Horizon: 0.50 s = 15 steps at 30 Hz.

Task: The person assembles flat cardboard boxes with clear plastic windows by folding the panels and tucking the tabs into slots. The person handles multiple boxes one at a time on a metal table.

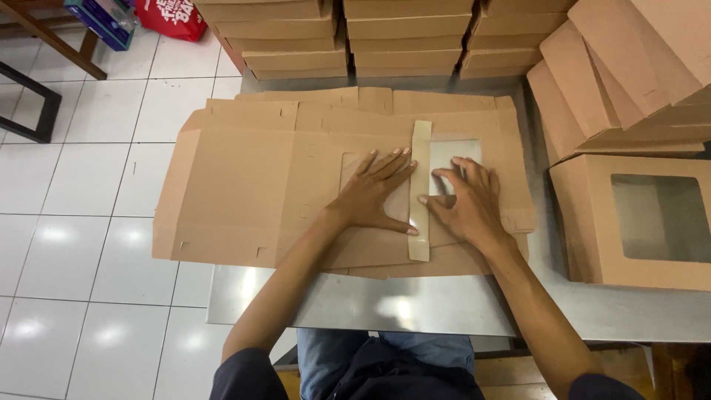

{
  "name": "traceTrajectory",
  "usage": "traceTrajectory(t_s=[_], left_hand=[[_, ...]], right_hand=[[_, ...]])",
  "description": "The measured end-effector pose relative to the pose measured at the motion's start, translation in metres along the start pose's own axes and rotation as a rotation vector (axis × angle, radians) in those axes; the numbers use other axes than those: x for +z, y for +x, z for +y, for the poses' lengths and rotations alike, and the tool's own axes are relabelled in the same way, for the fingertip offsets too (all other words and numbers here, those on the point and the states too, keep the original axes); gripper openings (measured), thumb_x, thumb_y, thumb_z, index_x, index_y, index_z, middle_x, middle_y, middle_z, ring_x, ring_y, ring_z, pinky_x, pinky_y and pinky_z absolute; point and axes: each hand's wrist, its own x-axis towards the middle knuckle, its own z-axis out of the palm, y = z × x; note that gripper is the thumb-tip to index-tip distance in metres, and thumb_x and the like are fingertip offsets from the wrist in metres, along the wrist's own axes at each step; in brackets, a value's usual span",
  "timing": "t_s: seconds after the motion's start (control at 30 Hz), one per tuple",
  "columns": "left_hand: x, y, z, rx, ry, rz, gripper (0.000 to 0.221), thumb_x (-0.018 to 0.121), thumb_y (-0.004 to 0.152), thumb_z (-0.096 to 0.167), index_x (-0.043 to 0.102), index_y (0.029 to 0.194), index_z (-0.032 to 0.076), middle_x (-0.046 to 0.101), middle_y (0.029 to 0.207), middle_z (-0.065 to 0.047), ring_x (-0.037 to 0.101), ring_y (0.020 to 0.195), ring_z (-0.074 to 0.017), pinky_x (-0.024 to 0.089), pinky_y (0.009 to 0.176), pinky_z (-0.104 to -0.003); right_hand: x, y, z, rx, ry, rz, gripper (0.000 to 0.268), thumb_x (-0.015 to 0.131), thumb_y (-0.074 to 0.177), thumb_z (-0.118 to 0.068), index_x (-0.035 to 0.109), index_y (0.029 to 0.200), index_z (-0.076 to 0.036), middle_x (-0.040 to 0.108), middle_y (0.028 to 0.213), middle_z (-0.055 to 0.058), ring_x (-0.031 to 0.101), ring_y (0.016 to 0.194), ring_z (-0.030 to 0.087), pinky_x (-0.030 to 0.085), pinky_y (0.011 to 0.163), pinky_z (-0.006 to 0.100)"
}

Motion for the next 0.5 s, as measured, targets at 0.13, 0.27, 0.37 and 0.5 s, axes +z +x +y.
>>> traceTrajectory(t_s=[0.13,0.27,0.37,0.5], left_hand=[[-0.001,0.001,-0.002,0.005,-0.011,-0.003,0.126,0.076,0.06,0.086,0.04,0.157,0.013,0.035,0.166,-0.012,0.028,0.155,-0.026,0.01,0.129,-0.054],[0.009,-0.003,-0.004,-0.008,-0.017,-0.021,0.127,0.075,0.061,0.088,0.038,0.159,0.016,0.031,0.168,-0.01,0.026,0.157,-0.0251,0.009,0.129,-0.055],[0.01,-0.002,-0.007,0.0,0.016,0.001,0.127,0.074,0.06,0.09,0.039,0.158,0.017,0.032,0.168,-0.008,0.026,0.156,-0.0229,0.01,0.129,-0.053],[0.007,-0.002,-0.007,0.006,-0.004,-0.011,0.126,0.075,0.061,0.088,0.039,0.158,0.016,0.031,0.168,-0.009,0.026,0.157,-0.0242,0.01,0.129,-0.054]], right_hand=[[-0.011,-0.019,-0.01,-0.001,-0.03,-0.039,0.059,0.075,0.084,-0.049,0.058,0.136,-0.028,0.04,0.153,0.009,0.03,0.15,0.038,0.01,0.118,0.07],[-0.02,-0.048,-0.024,-0.021,0.018,-0.09,0.063,0.076,0.083,-0.049,0.058,0.138,-0.025,0.038,0.155,0.013,0.027,0.152,0.041,0.007,0.117,0.071],[-0.02,-0.057,-0.025,-0.034,0.022,-0.094,0.064,0.076,0.084,-0.048,0.057,0.14,-0.025,0.038,0.156,0.013,0.025,0.153,0.04,0.001,0.117,0.073],[-0.021,-0.062,-0.028,-0.033,0.045,-0.079,0.062,0.075,0.085,-0.05,0.058,0.139,-0.026,0.04,0.155,0.011,0.026,0.153,0.039,-0.007,0.117,0.074]])
